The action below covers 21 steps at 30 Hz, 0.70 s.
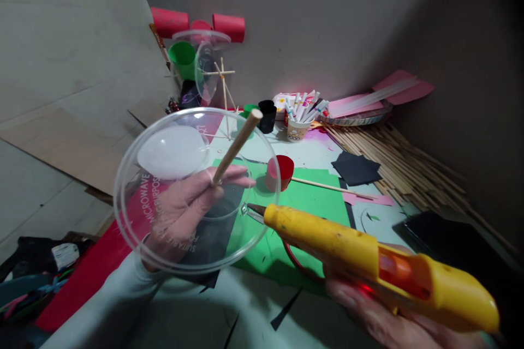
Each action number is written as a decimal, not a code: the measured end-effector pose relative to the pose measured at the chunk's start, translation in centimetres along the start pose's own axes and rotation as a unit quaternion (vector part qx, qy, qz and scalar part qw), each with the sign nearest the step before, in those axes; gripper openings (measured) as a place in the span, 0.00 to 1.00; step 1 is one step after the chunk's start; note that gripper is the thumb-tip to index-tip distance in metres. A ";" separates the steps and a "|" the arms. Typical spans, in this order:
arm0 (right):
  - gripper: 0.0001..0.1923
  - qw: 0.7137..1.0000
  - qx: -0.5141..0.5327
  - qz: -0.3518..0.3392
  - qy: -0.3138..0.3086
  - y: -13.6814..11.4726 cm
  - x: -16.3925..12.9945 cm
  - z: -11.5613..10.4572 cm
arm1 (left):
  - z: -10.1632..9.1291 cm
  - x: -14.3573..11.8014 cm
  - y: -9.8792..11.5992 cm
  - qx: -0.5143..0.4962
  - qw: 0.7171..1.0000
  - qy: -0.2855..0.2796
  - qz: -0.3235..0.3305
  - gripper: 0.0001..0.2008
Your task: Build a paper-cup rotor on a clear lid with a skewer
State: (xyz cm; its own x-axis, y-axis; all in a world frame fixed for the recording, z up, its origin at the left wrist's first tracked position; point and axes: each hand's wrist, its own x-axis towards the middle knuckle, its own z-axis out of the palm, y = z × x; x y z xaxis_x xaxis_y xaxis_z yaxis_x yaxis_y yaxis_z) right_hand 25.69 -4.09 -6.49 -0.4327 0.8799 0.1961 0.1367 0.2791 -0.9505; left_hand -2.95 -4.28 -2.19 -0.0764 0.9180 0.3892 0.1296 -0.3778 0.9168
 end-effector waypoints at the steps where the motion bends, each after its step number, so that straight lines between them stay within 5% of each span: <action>1: 0.21 1.000 0.001 0.000 0.010 0.2 -0.2 -0.1 | -0.1 0.0 -0.1 -0.002 1.000 -0.009 0.004 0.13; 12: 0.15 0.998 -0.028 -0.039 0.049 -1.3 0.6 1.0 | -0.6 0.1 -0.4 0.015 0.999 -0.041 0.012 0.16; 21: 0.17 0.999 0.040 0.016 0.011 2.6 -1.3 -1.8 | -0.8 0.0 -0.2 0.036 0.999 -0.032 0.005 0.15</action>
State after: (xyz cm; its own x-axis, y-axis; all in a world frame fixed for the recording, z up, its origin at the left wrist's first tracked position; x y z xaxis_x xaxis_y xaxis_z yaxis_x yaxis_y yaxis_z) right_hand 28.23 -3.80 -8.73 -0.4088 0.8968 0.1689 0.0781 0.2188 -0.9726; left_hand -3.74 -4.25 -2.30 -0.0126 0.9212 0.3889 0.2002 -0.3788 0.9036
